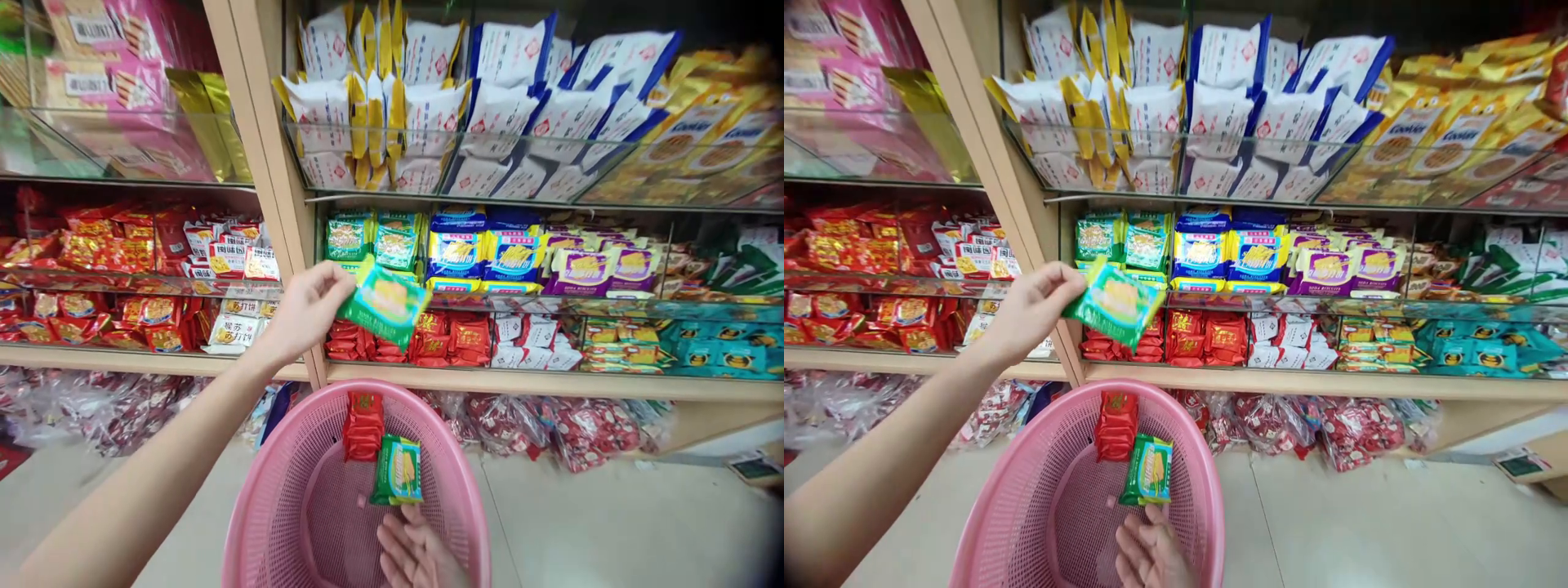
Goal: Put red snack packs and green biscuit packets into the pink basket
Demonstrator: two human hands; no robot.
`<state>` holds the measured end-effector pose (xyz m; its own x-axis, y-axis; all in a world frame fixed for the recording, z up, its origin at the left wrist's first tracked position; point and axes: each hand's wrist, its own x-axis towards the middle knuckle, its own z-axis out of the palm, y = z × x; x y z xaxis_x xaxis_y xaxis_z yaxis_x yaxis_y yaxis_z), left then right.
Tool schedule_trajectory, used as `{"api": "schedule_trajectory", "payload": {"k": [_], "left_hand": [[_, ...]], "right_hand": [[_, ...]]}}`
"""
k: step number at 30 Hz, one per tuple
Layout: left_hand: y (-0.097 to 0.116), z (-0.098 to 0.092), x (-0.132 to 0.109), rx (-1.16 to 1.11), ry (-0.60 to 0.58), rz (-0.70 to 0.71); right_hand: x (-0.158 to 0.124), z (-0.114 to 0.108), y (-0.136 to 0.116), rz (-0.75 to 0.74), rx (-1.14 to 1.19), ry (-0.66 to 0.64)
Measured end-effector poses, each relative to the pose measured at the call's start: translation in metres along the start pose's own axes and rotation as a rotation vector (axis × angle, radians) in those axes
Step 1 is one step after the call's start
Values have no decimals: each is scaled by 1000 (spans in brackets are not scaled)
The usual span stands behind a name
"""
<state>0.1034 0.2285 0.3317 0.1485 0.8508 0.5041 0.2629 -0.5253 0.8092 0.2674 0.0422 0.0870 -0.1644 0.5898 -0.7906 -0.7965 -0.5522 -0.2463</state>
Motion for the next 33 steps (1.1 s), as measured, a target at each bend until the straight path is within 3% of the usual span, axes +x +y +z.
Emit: {"api": "schedule_trajectory", "payload": {"k": [5, 8, 13, 19, 24, 33], "left_hand": [[-28, 27, -54, -22, -653, -137], [-55, 56, -69, -19, -883, -130], [-96, 93, -80, 106, -1133, -72], [-119, 111, -83, 205, -1241, -38], [-116, 115, -80, 376, -1220, 15], [-122, 122, -82, 633, -1189, 144]], "right_hand": [[-6, -4, 0, 85, 27, 24], [-6, -7, -2, 45, 66, 18], [-6, -9, -12, -26, 134, -18], [-6, -8, -22, 78, 187, -42], [-11, 6, -26, 76, 217, 15], [-10, 15, -31, 127, 212, -1]]}}
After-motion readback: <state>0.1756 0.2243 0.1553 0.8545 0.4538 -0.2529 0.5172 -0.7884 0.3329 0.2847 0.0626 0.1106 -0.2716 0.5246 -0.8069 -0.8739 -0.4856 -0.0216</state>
